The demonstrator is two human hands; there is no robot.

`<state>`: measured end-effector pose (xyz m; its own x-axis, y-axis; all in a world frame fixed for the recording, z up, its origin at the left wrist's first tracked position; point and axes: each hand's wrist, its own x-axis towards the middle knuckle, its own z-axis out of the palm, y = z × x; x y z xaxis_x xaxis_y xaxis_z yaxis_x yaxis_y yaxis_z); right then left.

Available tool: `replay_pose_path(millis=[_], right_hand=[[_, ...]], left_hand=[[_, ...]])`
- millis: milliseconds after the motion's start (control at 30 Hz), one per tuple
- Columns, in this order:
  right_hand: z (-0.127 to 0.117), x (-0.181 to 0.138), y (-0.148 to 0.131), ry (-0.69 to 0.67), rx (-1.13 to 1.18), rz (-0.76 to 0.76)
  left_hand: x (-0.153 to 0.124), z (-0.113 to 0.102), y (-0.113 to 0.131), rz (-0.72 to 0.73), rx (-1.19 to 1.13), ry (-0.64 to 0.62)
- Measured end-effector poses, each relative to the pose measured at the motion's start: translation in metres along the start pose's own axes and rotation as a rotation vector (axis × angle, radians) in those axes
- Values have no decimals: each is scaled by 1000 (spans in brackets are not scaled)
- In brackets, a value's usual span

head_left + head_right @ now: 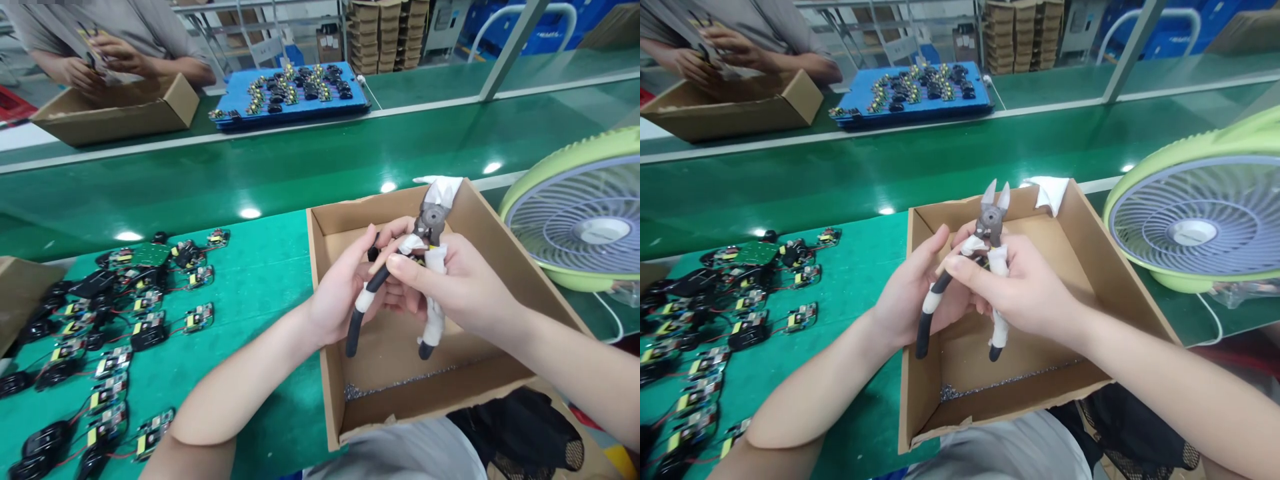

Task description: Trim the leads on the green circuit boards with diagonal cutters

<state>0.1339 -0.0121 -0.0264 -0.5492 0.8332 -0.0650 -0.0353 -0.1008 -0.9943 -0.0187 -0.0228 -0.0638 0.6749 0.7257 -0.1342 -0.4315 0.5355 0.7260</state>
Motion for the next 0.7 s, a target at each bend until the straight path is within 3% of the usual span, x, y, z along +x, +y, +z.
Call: replay_pose_path(millis=[200,300,400,500,600,700], right_hand=[[10,1,8,124,-119,-83],[13,-1,9,159,-204,-137],[11,-3,4,128,-118,-122],[3,-4,-6,15,-10,-4],[-5,-4,-13,-100,2,112],[-10,-5,-15,-118,-2,134]], left_hand=[[2,17,-5,158,-76,198],[0,22,-4,185,-64,230],[-3,20,-2,171,-77,181],[-6,15,0,127,-106,62],[-9,9,1,51,-83,-66],[-11,7,1,-23,-72,-120]])
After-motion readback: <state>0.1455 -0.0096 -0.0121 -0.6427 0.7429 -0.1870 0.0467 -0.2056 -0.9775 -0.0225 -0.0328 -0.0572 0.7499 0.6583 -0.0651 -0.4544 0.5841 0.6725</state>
